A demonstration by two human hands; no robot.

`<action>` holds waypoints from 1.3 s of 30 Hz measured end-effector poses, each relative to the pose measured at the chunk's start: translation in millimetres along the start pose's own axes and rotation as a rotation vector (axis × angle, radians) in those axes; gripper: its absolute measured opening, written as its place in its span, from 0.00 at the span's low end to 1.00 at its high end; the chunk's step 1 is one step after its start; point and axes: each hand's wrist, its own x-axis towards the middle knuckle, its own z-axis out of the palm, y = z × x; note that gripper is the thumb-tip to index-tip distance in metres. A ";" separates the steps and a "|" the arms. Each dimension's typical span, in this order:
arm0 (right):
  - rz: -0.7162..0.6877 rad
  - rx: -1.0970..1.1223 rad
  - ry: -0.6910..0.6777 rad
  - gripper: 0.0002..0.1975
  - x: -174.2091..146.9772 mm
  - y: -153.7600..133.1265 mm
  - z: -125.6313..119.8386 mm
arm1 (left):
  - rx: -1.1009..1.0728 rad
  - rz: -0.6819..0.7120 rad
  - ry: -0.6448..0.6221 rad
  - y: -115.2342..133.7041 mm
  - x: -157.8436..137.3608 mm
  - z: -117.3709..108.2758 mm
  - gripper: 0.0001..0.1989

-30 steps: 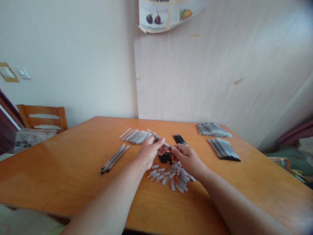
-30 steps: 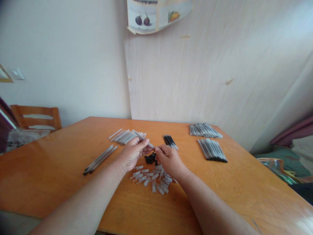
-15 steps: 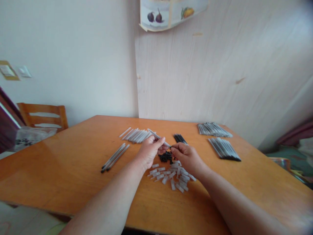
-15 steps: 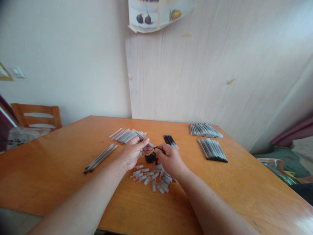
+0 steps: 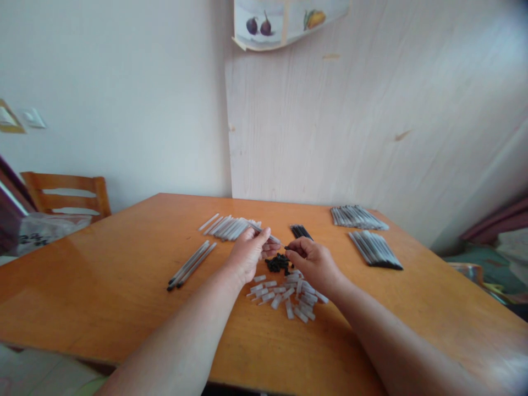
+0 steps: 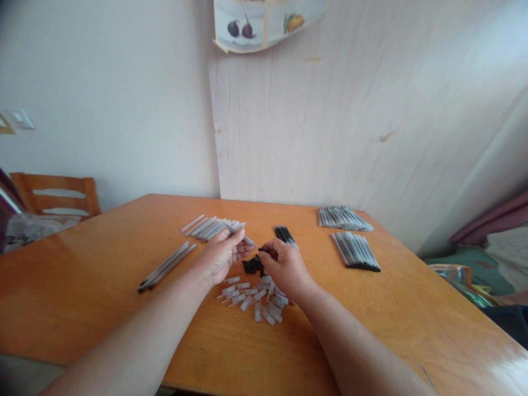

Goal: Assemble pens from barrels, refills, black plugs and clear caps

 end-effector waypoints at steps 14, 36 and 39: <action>0.011 -0.543 -0.174 0.10 3.0 7.7 -11.6 | -0.079 -0.013 0.098 -3.2 7.3 -5.5 0.09; -0.041 -0.258 0.037 0.12 4.1 1.9 -10.0 | 0.003 -0.006 0.044 -4.4 4.2 -1.7 0.09; -0.036 -0.313 0.059 0.11 9.3 10.9 -18.5 | -0.058 0.030 0.124 -0.9 7.9 -6.1 0.09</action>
